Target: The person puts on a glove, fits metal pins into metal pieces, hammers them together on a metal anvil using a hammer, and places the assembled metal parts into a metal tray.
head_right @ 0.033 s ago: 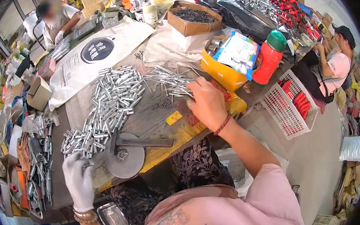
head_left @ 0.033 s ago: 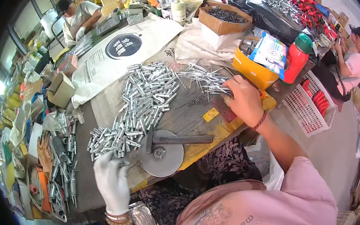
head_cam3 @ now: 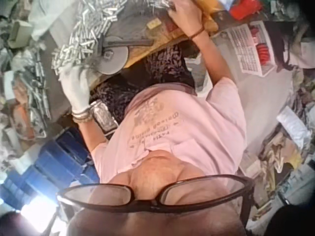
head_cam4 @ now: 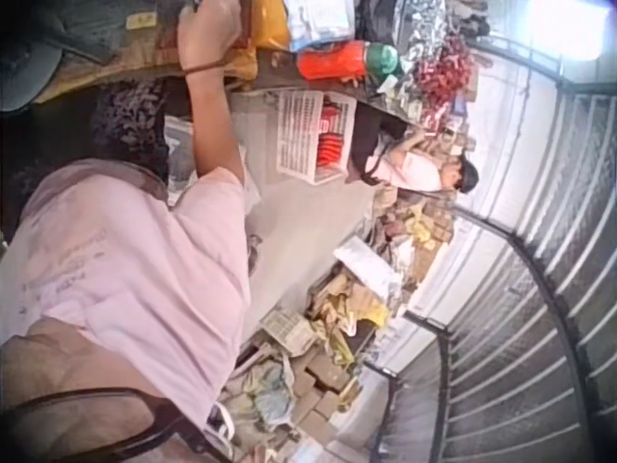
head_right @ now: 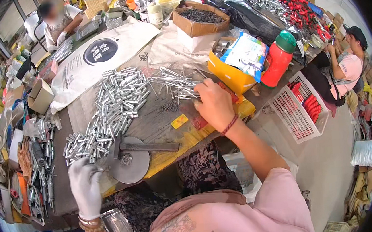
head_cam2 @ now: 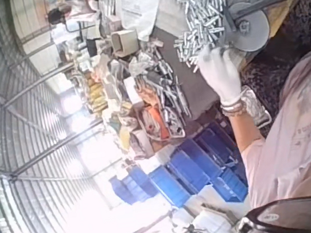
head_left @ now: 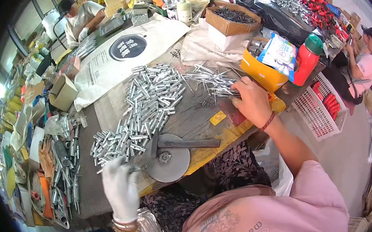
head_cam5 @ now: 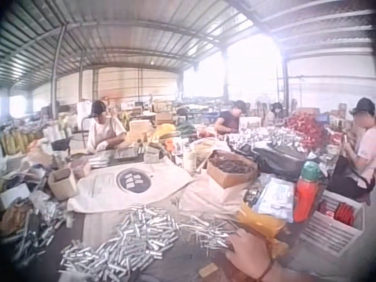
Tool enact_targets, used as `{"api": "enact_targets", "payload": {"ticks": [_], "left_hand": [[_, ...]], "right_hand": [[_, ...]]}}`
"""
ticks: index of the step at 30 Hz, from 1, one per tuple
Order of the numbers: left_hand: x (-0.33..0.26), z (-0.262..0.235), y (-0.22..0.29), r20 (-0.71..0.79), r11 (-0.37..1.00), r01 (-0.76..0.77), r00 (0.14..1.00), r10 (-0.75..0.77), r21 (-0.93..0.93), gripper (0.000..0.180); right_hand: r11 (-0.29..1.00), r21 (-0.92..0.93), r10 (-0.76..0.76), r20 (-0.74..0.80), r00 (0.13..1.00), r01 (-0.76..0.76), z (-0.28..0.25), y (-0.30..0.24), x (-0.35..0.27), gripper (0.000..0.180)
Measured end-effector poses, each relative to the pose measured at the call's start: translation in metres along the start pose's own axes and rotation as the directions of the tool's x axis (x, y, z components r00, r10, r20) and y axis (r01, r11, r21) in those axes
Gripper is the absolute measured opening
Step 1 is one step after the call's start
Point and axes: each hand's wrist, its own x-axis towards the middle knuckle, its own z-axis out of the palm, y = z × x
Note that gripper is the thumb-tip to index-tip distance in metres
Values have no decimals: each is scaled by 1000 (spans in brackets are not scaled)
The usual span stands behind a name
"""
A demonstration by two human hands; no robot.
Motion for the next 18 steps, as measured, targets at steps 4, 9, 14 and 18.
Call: {"api": "enact_targets", "payload": {"ticks": [4,9,14,18], "left_hand": [[-1,15,40,55,995,0,998,5,-97,17],[-10,27,39,30,980,103,995,-99,-170,16],[-13,33,37,26,958,143,990,-142,-247,16],[-15,36,41,11,964,155,988,-156,-216,16]], "right_hand": [[1000,25,-11,45,999,10,7,9,6,18],[990,119,-71,-17,997,73,7,4,10,13],[925,287,-266,15,964,250,-8,-47,-5,17],[725,493,-571,39,820,482,-1,-108,-32,19]]}}
